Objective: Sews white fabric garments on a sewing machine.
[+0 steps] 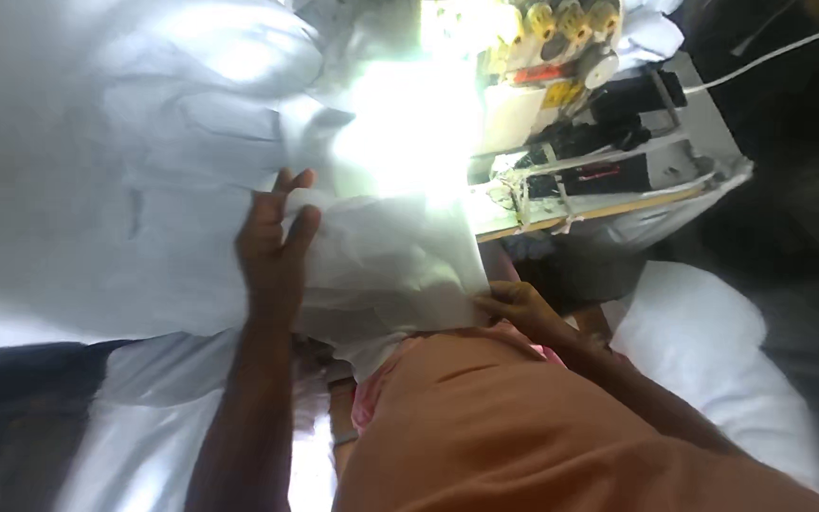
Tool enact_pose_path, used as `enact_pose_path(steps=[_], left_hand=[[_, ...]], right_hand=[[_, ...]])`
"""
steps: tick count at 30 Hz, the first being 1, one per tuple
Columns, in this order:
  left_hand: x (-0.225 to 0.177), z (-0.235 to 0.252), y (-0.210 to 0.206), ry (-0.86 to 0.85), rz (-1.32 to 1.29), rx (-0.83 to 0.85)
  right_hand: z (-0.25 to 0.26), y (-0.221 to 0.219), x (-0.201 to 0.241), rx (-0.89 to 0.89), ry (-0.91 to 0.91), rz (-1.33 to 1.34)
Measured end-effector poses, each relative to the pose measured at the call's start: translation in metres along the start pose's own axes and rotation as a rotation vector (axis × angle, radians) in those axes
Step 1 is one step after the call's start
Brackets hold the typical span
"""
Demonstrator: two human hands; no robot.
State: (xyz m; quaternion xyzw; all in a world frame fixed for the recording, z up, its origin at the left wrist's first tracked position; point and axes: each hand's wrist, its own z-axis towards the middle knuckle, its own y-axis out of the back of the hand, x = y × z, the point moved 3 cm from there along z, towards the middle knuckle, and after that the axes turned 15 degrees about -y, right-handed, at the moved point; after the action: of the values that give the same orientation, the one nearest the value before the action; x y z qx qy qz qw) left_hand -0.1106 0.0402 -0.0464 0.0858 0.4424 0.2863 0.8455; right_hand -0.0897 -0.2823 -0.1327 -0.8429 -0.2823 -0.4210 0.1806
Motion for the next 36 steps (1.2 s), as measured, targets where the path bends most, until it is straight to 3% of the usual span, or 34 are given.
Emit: enact_pose_path(steps=[3,5,8,12,36], left_hand=[[-0.069,-0.016,-0.019,-0.135,-0.056,0.156],[-0.087,-0.042,-0.050,-0.266,0.039,0.283],[-0.071,-0.078,-0.094,-0.399,0.087,0.269],[-0.058,-0.097,-0.121,-0.513,0.186,0.218],[-0.071,-0.106,-0.124,-0.640,0.263,0.201]], right_hand=[[-0.010,-0.011,-0.001,-0.015,0.070,-0.003],[-0.015,-0.017,-0.002,-0.016,0.131,0.022],[-0.022,-0.023,0.000,-0.039,0.191,0.015],[-0.030,-0.026,0.002,-0.046,0.200,0.032],[-0.052,-0.030,-0.003,-0.110,0.228,0.055]])
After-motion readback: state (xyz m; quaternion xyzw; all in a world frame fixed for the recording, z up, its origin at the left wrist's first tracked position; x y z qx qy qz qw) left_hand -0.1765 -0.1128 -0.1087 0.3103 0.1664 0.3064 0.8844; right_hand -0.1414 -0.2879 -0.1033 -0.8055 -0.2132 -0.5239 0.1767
